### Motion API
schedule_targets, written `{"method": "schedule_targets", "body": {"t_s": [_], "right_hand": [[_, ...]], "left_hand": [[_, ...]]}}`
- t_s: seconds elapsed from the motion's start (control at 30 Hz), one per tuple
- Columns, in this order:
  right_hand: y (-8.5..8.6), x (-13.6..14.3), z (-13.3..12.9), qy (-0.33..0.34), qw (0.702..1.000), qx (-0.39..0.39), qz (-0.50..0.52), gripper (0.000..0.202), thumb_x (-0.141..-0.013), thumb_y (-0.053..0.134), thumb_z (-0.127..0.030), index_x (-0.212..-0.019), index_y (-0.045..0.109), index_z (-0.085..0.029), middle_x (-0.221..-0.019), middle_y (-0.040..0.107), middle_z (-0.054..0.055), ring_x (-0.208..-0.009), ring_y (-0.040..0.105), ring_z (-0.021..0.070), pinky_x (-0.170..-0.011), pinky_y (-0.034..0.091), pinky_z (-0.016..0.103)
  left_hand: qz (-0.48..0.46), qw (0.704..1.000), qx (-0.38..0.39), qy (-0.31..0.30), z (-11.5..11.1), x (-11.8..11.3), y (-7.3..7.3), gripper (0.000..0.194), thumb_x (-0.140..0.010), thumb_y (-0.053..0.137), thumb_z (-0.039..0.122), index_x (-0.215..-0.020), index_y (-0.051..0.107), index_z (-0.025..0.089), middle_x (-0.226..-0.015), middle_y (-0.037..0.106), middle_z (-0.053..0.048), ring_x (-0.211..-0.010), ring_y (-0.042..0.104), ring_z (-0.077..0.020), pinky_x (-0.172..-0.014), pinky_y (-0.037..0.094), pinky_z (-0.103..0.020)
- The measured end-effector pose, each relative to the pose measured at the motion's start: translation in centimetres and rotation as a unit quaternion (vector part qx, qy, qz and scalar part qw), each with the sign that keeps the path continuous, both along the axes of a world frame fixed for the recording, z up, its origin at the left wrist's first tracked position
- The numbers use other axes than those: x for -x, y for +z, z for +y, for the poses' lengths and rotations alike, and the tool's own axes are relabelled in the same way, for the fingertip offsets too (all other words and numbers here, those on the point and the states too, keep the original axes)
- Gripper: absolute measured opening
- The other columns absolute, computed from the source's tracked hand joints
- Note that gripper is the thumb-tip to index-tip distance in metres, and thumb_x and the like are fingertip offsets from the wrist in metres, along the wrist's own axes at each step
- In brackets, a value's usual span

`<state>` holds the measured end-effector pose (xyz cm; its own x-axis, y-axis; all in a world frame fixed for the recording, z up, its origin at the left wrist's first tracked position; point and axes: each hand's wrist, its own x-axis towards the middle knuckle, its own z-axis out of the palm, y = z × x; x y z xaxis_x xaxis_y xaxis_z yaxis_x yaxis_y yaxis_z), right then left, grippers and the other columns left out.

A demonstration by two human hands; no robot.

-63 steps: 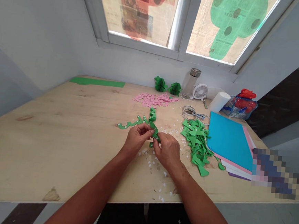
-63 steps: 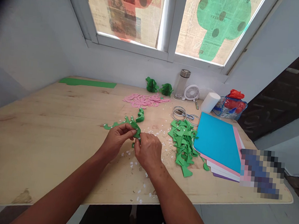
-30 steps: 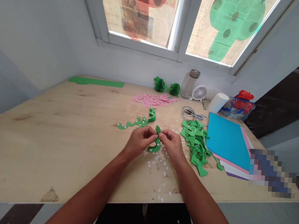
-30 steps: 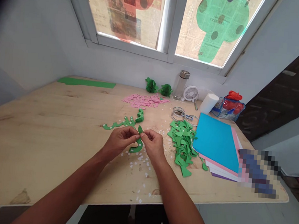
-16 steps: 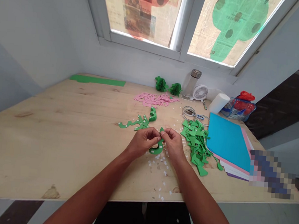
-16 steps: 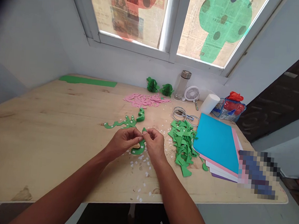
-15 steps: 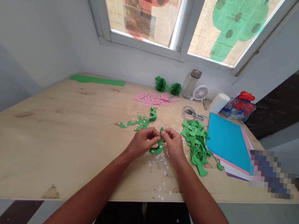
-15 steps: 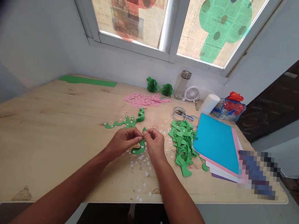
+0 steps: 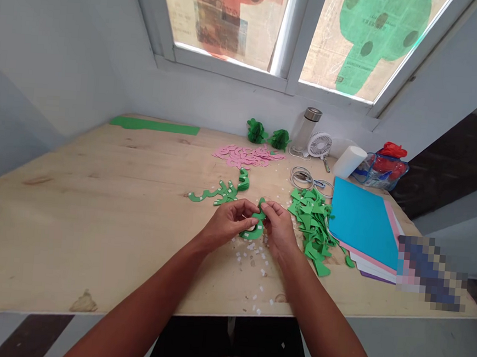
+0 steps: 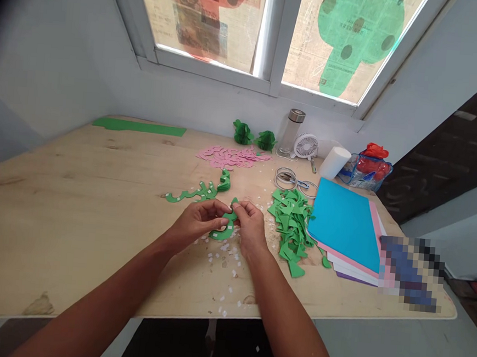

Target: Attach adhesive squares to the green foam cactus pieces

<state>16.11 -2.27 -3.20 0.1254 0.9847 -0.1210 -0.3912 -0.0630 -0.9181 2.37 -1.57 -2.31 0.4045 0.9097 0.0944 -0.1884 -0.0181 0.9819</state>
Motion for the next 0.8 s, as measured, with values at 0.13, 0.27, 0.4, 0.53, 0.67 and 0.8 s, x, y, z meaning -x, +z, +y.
{"method": "schedule_targets", "body": {"t_s": [0.13, 0.27, 0.4, 0.53, 0.67, 0.8], "right_hand": [[0.10, -0.03, 0.08, 0.013, 0.999, 0.016, 0.028, 0.026, -0.059, 0.076, -0.038, -0.067, 0.061, -0.018, -0.062, 0.054, -0.005, -0.055, 0.045, 0.0088, -0.052, 0.035, 0.021], [0.37, -0.03, -0.07, 0.028, 1.000, 0.006, 0.011, 0.029, -0.062, 0.073, -0.044, -0.067, 0.061, -0.018, -0.059, 0.053, -0.005, -0.054, 0.046, 0.0092, -0.052, 0.036, 0.022], [0.36, -0.12, -0.16, 0.065, 0.996, -0.007, -0.056, 0.030, -0.067, 0.069, -0.047, -0.067, 0.063, -0.017, -0.060, 0.056, -0.003, -0.055, 0.047, 0.0096, -0.052, 0.036, 0.022], [-0.04, -0.16, -0.07, 0.091, 0.991, -0.016, -0.101, 0.026, -0.065, 0.071, -0.042, -0.065, 0.063, -0.017, -0.059, 0.058, -0.002, -0.055, 0.048, 0.0101, -0.052, 0.035, 0.022], [-0.15, -0.11, -0.04, 0.073, 0.991, -0.029, -0.104, 0.026, -0.064, 0.073, -0.040, -0.065, 0.062, -0.017, -0.058, 0.057, -0.003, -0.053, 0.046, 0.0094, -0.051, 0.035, 0.022], [0.11, -0.16, -0.01, 0.025, 0.994, -0.035, -0.099, 0.026, -0.064, 0.072, -0.041, -0.067, 0.061, -0.017, -0.059, 0.056, -0.004, -0.054, 0.044, 0.0092, -0.051, 0.034, 0.021]], "left_hand": [[-0.012, 1.000, 0.005, -0.013, -0.04, 0.08, 0.19, 0.027, -0.066, 0.077, 0.028, -0.087, 0.065, 0.015, -0.070, 0.061, 0.000, -0.063, 0.056, -0.0116, -0.058, 0.046, -0.023], [-0.025, 0.999, 0.009, 0.031, 0.07, 0.14, 0.36, 0.028, -0.064, 0.078, 0.028, -0.085, 0.066, 0.015, -0.067, 0.061, 0.000, -0.062, 0.056, -0.0114, -0.057, 0.045, -0.022], [-0.033, 0.995, 0.002, 0.094, 0.38, 0.23, 0.25, 0.029, -0.063, 0.079, 0.030, -0.085, 0.066, 0.016, -0.068, 0.061, 0.000, -0.062, 0.056, -0.0121, -0.058, 0.046, -0.023], [-0.034, 0.993, -0.004, 0.116, 0.64, 0.27, -0.04, 0.029, -0.062, 0.079, 0.031, -0.084, 0.067, 0.016, -0.067, 0.062, 0.000, -0.062, 0.057, -0.0126, -0.057, 0.047, -0.024], [-0.039, 0.994, 0.002, 0.106, 0.77, 0.33, -0.11, 0.031, -0.063, 0.078, 0.029, -0.090, 0.068, 0.015, -0.066, 0.062, 0.000, -0.062, 0.058, -0.0127, -0.060, 0.047, -0.024], [-0.025, 0.994, 0.011, 0.107, 0.86, 0.40, -0.03, 0.033, -0.069, 0.074, 0.031, -0.097, 0.066, 0.015, -0.069, 0.064, -0.002, -0.066, 0.060, -0.0140, -0.059, 0.049, -0.024]]}}
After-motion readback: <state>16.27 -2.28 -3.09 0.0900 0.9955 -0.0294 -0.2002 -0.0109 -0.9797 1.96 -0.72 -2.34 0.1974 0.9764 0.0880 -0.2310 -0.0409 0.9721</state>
